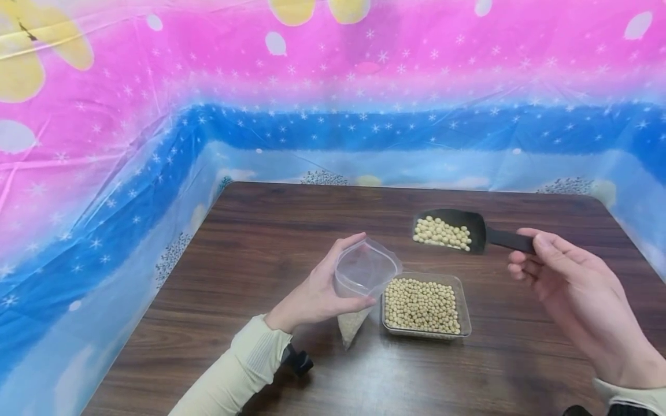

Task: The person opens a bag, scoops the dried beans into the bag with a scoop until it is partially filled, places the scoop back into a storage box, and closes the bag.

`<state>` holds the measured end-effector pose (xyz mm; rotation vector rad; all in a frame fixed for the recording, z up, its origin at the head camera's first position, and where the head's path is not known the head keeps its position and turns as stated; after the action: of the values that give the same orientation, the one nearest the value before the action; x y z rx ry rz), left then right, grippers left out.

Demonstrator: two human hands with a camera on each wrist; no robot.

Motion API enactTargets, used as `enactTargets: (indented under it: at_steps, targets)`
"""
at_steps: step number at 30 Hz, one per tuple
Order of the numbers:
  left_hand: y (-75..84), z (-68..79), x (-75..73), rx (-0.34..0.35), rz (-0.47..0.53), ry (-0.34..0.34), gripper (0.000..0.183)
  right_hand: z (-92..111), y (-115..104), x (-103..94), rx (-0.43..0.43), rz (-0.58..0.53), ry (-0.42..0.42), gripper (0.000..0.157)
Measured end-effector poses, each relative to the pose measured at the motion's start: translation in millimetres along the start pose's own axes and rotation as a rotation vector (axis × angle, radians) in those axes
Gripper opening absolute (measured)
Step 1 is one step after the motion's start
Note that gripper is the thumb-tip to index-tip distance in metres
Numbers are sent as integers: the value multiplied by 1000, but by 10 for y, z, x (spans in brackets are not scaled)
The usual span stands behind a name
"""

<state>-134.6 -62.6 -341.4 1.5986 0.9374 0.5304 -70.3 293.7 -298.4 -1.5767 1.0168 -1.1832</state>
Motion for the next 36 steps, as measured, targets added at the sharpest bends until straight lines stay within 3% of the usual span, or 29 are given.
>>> enactTargets:
  at_steps: [8, 16, 29, 36]
  targets:
    - [215, 29, 53, -19, 21, -2, 94, -121, -108, 325, -20, 91, -29, 30]
    - [-50, 13, -6, 25, 21, -2, 95, -114, -173, 471, -89, 183, -37, 30]
    - [-33, 7, -13, 10, 12, -4, 99, -84, -302, 617, -144, 379, 43, 30]
    - [-41, 13, -13, 15, 14, -2, 96, -89, -396, 717, -129, 631, 131, 27]
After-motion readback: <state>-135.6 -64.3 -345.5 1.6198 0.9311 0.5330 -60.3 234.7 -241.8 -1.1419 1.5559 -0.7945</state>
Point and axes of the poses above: each hand's wrist, its own z-axis away from the middle knuckle, its own x-axis out of the palm, y = z × x, the point moved 1 cm from there along -z, towards the middle knuckle, and after that the axes turned 14 degrees about z, right-handed, at the moved point
